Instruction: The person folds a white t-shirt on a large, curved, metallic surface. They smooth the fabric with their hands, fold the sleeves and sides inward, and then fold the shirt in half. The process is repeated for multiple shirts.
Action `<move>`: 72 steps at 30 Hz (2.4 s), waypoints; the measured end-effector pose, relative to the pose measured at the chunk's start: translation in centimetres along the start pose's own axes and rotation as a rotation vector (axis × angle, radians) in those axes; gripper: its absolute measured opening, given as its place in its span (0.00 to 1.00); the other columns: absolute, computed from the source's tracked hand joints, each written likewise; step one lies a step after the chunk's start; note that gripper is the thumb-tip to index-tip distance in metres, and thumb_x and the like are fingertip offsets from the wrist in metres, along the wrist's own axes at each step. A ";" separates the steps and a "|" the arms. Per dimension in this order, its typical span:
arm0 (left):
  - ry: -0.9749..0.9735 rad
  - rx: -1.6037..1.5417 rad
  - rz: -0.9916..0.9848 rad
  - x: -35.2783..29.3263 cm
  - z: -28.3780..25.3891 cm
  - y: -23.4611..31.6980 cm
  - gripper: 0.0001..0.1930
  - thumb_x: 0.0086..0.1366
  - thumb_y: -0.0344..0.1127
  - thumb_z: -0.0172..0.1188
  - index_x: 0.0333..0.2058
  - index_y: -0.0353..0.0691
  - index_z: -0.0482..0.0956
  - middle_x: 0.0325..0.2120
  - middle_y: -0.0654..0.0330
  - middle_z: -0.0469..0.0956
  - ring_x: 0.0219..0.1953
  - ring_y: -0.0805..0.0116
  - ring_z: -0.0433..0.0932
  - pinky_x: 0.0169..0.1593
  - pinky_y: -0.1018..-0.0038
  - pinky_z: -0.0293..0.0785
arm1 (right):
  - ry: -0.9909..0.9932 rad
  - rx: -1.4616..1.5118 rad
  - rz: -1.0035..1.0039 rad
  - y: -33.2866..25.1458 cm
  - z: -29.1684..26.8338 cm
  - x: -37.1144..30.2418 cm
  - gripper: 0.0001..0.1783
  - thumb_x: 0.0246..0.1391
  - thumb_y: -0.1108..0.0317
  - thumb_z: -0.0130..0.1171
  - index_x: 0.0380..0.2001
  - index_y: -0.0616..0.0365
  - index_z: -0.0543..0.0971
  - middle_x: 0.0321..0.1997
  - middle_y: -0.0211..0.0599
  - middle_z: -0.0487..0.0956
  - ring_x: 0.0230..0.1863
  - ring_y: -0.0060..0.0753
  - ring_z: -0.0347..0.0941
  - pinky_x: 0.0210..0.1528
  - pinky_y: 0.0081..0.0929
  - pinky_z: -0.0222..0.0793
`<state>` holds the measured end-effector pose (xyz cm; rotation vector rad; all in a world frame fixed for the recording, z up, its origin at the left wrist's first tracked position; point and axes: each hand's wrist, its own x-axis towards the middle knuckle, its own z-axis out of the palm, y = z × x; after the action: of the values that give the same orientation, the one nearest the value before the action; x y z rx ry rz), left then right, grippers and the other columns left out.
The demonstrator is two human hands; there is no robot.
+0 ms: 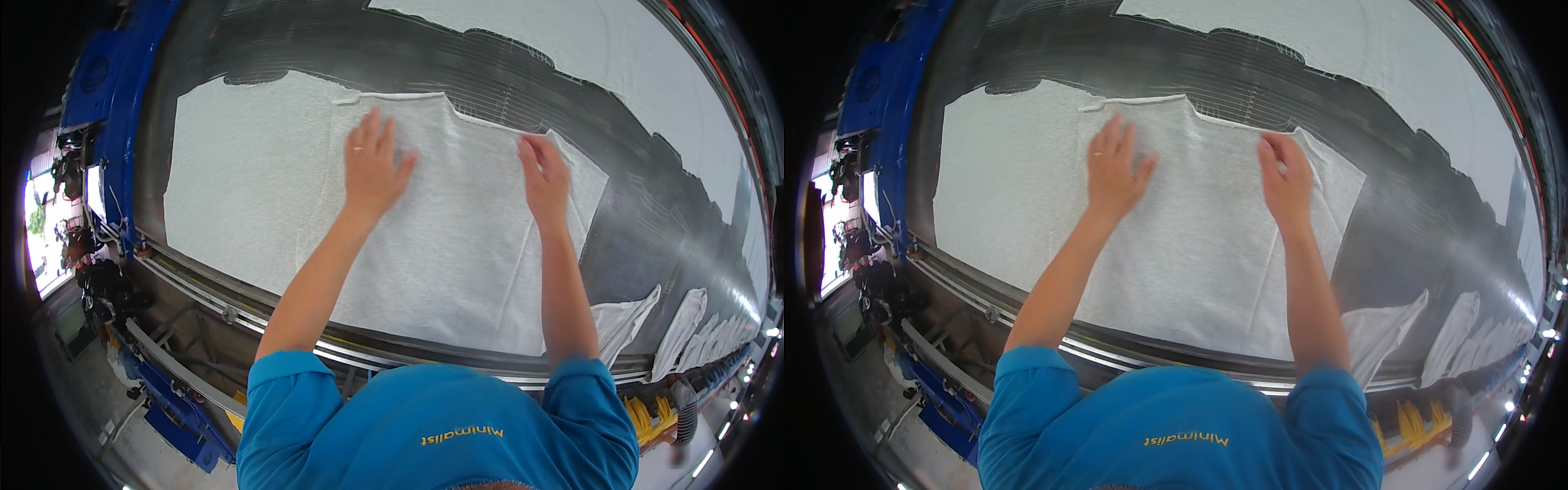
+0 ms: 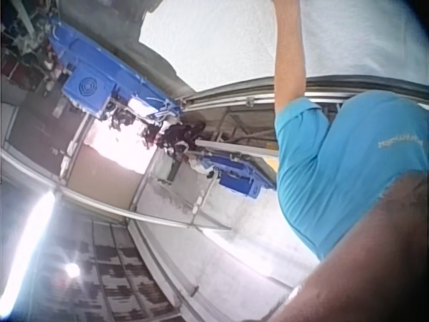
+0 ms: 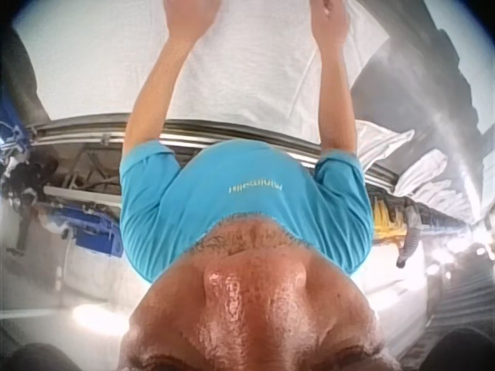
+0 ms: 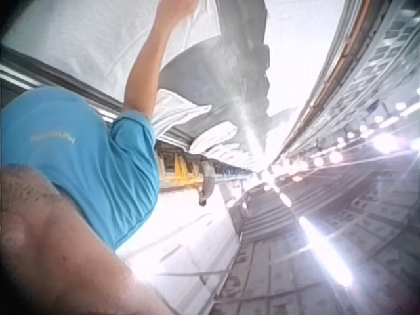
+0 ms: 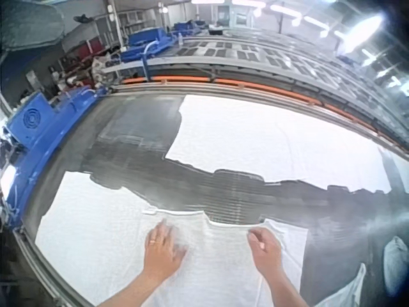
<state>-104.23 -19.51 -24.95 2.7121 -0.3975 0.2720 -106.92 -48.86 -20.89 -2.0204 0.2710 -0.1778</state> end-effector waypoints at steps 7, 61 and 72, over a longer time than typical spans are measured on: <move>-0.112 0.044 -0.035 2.6 3.6 2.3 0.44 0.74 0.66 0.40 0.73 0.34 0.54 0.74 0.39 0.50 0.77 0.43 0.44 0.76 0.48 0.35 | 0.329 -0.311 0.197 8.4 -11.8 -12.5 0.13 0.67 0.65 0.57 0.48 0.62 0.81 0.46 0.40 0.82 0.48 0.35 0.78 0.53 0.30 0.72; -0.237 0.079 0.097 0.3 6.0 11.8 0.52 0.72 0.67 0.44 0.70 0.16 0.46 0.72 0.27 0.43 0.76 0.33 0.38 0.76 0.45 0.31 | 0.559 -0.582 -0.068 12.1 -10.8 -10.5 0.14 0.65 0.64 0.60 0.46 0.62 0.80 0.50 0.47 0.76 0.52 0.47 0.72 0.55 0.39 0.69; -0.276 0.027 0.262 3.0 9.0 17.7 0.55 0.70 0.74 0.38 0.71 0.20 0.47 0.73 0.31 0.44 0.77 0.37 0.38 0.77 0.47 0.32 | 0.561 -0.650 -0.084 12.2 -10.7 -10.0 0.12 0.63 0.63 0.60 0.42 0.61 0.81 0.48 0.48 0.76 0.51 0.51 0.72 0.54 0.43 0.68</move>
<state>-105.68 -39.53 -26.31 2.7274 -0.8356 -0.0306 -120.50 -60.70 -27.07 -2.5925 0.6624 -0.8002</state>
